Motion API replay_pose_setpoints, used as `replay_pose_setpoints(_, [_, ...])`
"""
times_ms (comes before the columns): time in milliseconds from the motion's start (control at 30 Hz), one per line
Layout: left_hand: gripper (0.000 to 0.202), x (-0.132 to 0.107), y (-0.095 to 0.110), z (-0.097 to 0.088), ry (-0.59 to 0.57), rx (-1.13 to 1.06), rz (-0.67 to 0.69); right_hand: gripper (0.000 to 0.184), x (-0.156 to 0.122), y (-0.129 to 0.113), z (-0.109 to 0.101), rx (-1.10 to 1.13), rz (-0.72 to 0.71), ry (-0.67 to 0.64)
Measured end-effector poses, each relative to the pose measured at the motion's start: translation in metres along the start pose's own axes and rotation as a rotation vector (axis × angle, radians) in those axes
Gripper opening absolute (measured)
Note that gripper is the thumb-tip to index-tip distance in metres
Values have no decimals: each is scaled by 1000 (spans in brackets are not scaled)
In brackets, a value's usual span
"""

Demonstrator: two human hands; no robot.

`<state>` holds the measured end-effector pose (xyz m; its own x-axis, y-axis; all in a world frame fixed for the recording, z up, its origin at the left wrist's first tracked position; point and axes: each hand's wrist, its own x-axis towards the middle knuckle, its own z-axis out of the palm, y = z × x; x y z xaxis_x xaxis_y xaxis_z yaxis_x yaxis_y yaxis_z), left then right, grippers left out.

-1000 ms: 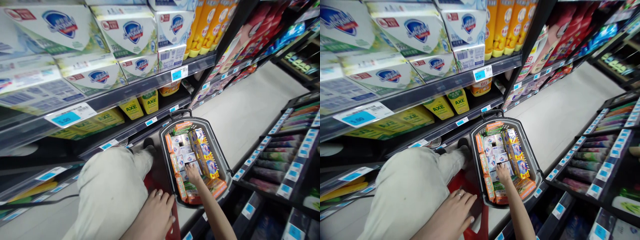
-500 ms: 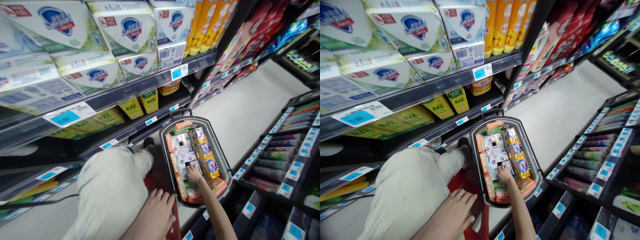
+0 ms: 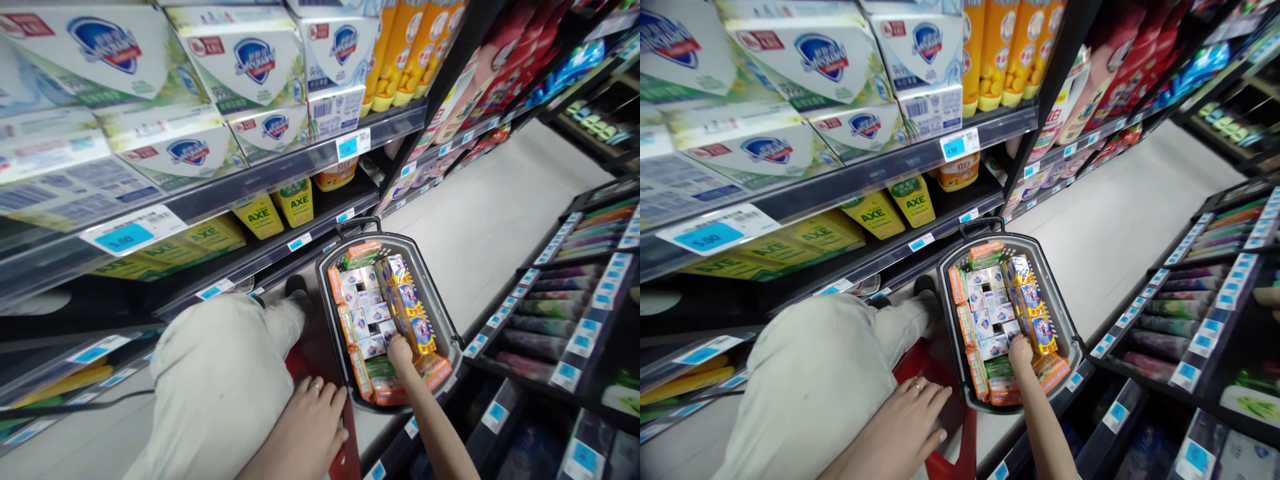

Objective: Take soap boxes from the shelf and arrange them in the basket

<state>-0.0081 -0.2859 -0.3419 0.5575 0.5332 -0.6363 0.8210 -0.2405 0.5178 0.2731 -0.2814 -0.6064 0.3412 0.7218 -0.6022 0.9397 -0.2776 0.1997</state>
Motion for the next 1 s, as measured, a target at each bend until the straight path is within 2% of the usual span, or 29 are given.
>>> replay_pose_setpoints(133, [50,1,2,-4,-38,-3,-29,40,4,-12,4,118,205,-9])
replay_pose_setpoints(267, [49,1,3,-6,-54,1,-37,38,4,-17,2,217,324,-26])
replay_pose_setpoints(400, [48,1,2,-5,-33,14,-22,39,0,-17,-2,264,361,-39])
replay_pose_setpoints(667, [49,3,2,-4,-61,9,-33,40,-4,-19,-18,280,368,-93])
replay_pose_setpoints(800, [50,1,3,-8,-89,-6,-39,38,-5,-22,-41,255,263,-85])
replay_pose_setpoints(933, [51,2,4,-10,-101,-24,-44,42,13,-34,-65,136,-159,127])
replay_pose_setpoints(1000, [51,6,1,-5,-91,-28,-49,51,27,-42,-70,62,-270,190])
